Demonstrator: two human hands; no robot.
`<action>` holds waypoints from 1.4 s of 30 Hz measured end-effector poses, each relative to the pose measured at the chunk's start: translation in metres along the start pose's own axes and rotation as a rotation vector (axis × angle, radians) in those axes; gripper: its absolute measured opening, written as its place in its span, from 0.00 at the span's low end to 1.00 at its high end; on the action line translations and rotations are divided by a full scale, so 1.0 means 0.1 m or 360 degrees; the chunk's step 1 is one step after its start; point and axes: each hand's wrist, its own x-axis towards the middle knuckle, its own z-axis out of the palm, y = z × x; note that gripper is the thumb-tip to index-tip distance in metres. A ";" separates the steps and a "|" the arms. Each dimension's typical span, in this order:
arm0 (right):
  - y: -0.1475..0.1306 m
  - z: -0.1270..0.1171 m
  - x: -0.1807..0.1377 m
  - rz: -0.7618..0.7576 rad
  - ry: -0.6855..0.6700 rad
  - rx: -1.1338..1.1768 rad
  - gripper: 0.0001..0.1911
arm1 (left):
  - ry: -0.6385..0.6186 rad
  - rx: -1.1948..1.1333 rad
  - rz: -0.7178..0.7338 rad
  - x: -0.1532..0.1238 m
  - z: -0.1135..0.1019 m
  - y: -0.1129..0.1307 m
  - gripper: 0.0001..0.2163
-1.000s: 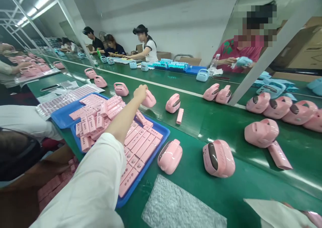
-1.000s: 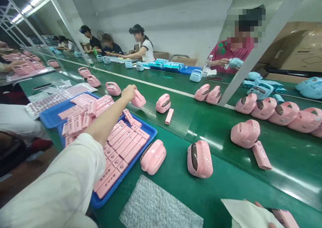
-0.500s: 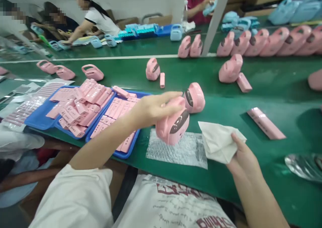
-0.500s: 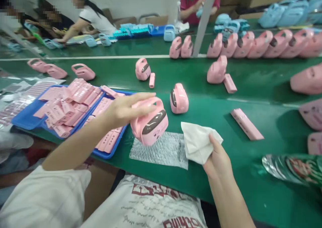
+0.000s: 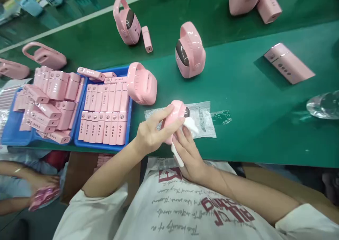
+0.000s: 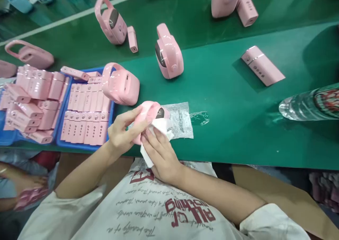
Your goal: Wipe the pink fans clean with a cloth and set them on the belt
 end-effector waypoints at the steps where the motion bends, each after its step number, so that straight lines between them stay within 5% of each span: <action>1: 0.01 0.00 0.01 0.0033 0.0011 -0.0029 0.37 | -0.0003 -0.0041 -0.0021 -0.02 0.01 0.00 0.33; 5: 0.03 -0.06 0.15 0.0381 0.0132 -0.0005 0.35 | -0.0019 -0.0186 -0.0097 -0.03 0.05 0.00 0.30; 9: -0.09 -0.10 0.10 0.0266 0.0052 0.0227 0.31 | 0.0014 -0.0202 -0.0130 -0.01 0.07 0.00 0.29; 14: 0.15 -0.38 0.32 0.1273 0.0659 0.0923 0.23 | 0.0053 -0.0260 -0.0067 -0.02 0.06 -0.03 0.26; 19: 0.41 -0.72 0.70 0.1623 0.0873 0.1419 0.19 | 0.0257 -0.0709 -0.0784 -0.33 0.11 0.16 0.21; 22: 0.36 -0.67 0.73 0.1660 0.0902 0.1484 0.12 | 0.0080 -0.0647 -0.0936 -0.49 0.19 0.39 0.32; 24: 0.30 -0.55 0.72 0.1599 0.0843 0.1474 0.15 | -0.0081 -0.0447 -0.0924 -0.49 0.25 0.49 0.43; 29: 0.24 -0.30 0.74 0.1486 0.0681 0.1441 0.24 | -0.0091 -0.0278 -0.1067 -0.22 0.29 0.44 0.54; 35: 0.40 -0.39 0.80 0.1254 0.0825 0.1190 0.25 | -0.0330 -0.0158 -0.1099 0.21 0.08 0.36 0.41; 38: 0.36 -0.53 0.88 0.0922 0.1004 0.0768 0.23 | -0.0433 -0.0190 -0.1033 0.37 0.00 0.41 0.37; 42: 0.16 -0.65 0.93 -0.0085 0.0569 -0.0061 0.18 | -0.0472 -0.0287 -0.1006 0.51 -0.02 0.42 0.34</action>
